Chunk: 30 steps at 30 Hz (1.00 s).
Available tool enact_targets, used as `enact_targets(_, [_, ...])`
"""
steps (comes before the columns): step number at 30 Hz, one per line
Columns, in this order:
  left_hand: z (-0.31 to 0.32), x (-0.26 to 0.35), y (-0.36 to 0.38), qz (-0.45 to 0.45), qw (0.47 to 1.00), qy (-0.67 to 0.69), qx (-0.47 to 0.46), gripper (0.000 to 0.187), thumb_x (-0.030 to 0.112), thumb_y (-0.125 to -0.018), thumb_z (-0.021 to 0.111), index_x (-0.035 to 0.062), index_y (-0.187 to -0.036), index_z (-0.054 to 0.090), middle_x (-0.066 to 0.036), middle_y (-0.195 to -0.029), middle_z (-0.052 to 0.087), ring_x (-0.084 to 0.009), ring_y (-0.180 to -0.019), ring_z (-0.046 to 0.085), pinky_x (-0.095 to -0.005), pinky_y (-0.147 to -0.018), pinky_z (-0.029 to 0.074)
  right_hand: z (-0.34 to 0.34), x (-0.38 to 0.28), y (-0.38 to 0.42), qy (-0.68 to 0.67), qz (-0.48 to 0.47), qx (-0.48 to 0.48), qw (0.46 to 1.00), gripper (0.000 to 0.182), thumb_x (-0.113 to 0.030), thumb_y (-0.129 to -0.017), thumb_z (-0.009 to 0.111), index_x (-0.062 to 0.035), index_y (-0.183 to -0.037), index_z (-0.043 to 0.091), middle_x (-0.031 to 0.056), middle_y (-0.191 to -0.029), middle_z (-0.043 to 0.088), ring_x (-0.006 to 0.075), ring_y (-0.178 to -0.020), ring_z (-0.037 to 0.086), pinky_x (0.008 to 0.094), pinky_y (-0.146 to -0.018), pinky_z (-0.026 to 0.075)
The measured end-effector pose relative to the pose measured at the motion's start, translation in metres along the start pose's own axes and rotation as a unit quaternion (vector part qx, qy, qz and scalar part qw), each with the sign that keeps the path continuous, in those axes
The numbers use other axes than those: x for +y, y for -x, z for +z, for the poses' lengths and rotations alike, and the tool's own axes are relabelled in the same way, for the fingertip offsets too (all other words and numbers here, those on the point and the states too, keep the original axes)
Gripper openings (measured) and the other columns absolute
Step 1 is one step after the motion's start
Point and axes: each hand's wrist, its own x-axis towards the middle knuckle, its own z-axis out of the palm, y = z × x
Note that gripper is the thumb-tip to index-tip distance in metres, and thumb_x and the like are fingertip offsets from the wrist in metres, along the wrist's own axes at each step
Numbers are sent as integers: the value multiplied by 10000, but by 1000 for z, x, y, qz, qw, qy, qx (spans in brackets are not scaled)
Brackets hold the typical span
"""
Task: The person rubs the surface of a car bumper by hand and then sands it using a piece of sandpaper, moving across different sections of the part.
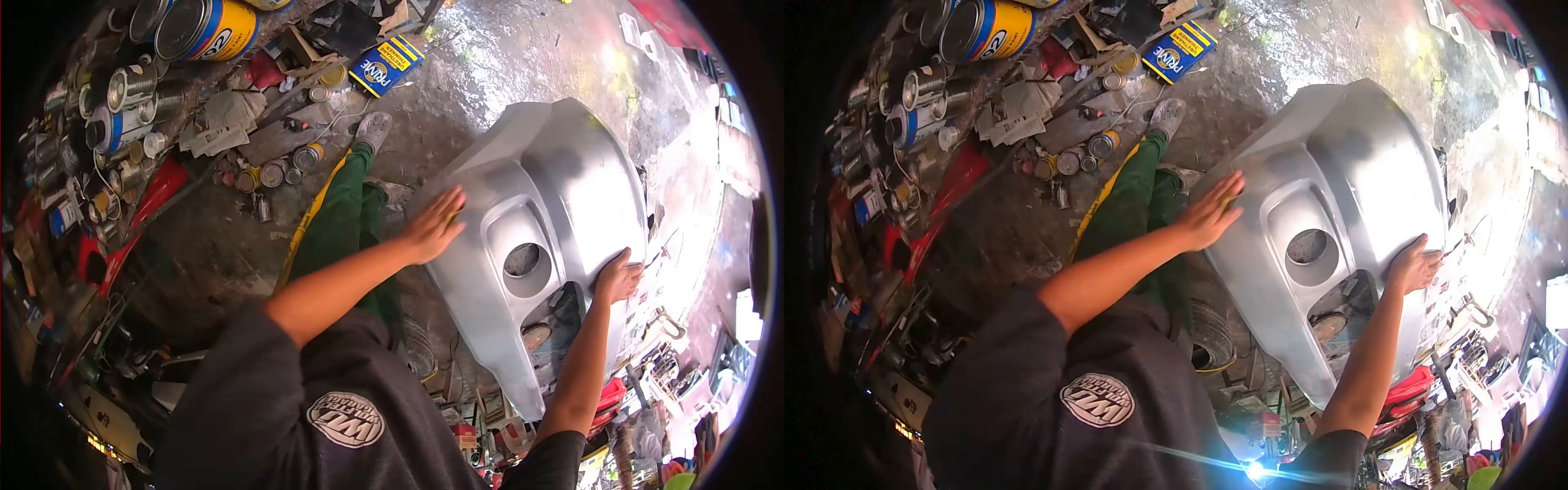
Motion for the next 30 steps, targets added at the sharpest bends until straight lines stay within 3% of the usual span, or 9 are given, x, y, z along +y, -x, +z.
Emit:
enact_targets(3, [-3, 2, 15, -29, 999, -12, 7, 661, 378, -1108, 401, -27, -1610, 261, -221, -1699, 206, -330, -1590, 170, -429, -1293, 172, -1, -1, 5, -6, 6, -5, 1000, 888, -680, -1032, 347, 29, -1567, 355, 273, -1584, 417, 399, -1482, 383, 524, -1217, 256])
enact_targets(9, [4, 35, -154, -72, 992, -20, -105, 718, 480, -1097, 336, -41, -1590, 304, -237, -1680, 247, -345, -1568, 229, -409, -1283, 205, -8, -3, 3, -17, 8, -17, 1000, 887, -678, -1029, 357, 31, -1564, 361, 278, -1586, 413, 396, -1485, 381, 524, -1218, 250])
enact_targets(12, [1, 39, -138, -67, 993, -10, -98, 704, 463, -1101, 344, -42, -1590, 300, -228, -1678, 260, -339, -1566, 238, -408, -1282, 210, -8, -4, 3, -17, 5, -11, 1000, 881, -672, -1030, 359, 33, -1559, 369, 277, -1584, 417, 399, -1483, 383, 524, -1216, 254])
enact_targets(15, [-3, 45, -65, -21, 998, -9, -57, 676, 437, -1103, 356, -39, -1582, 325, -224, -1666, 296, -337, -1560, 257, -398, -1280, 214, -7, -3, 5, -18, 5, -11, 1000, 875, -663, -1031, 364, 36, -1557, 371, 276, -1580, 423, 401, -1480, 386, 523, -1215, 257])
enact_targets(18, [5, 36, -79, -18, 999, 12, -36, 657, 426, -1105, 368, -38, -1569, 358, -218, -1654, 330, -322, -1560, 264, -384, -1281, 210, -11, -7, 5, -30, 3, -7, 1000, 871, -658, -1032, 368, 36, -1557, 373, 276, -1570, 434, 410, -1469, 397, 523, -1211, 264])
enact_targets(21, [22, 33, -156, -17, 996, 66, -58, 656, 437, -1104, 377, -38, -1555, 391, -210, -1648, 350, -310, -1560, 274, -374, -1281, 206, -4, -4, 4, -17, 8, 7, 1000, 866, -656, -1031, 374, 35, -1554, 378, 275, -1559, 445, 418, -1455, 411, 523, -1205, 273])
enact_targets(23, [17, 26, -167, -6, 991, 108, -83, 641, 426, -1108, 381, -36, -1551, 401, -202, -1644, 363, -300, -1554, 293, -372, -1276, 218, -4, -2, 3, -17, 8, 4, 1000, 863, -656, -1031, 377, 32, -1552, 384, 270, -1554, 452, 420, -1448, 418, 521, -1202, 278])
enact_targets(27, [-7, -6, -113, -40, 978, 191, -72, 576, 356, -1122, 387, -18, -1560, 402, -171, -1636, 399, -268, -1541, 334, -362, -1262, 244, -4, -6, 6, -20, 7, 16, 1000, 851, -646, -1032, 393, 31, -1547, 392, 266, -1556, 453, 415, -1447, 420, 521, -1202, 278])
enact_targets(30, [-23, -16, -88, -73, 979, 171, -78, 577, 359, -1122, 388, -6, -1568, 397, -168, -1638, 397, -262, -1544, 330, -361, -1261, 240, -7, -6, 7, -31, 6, 18, 999, 846, -641, -1032, 403, 30, -1546, 395, 264, -1558, 451, 409, -1452, 414, 519, -1204, 276])
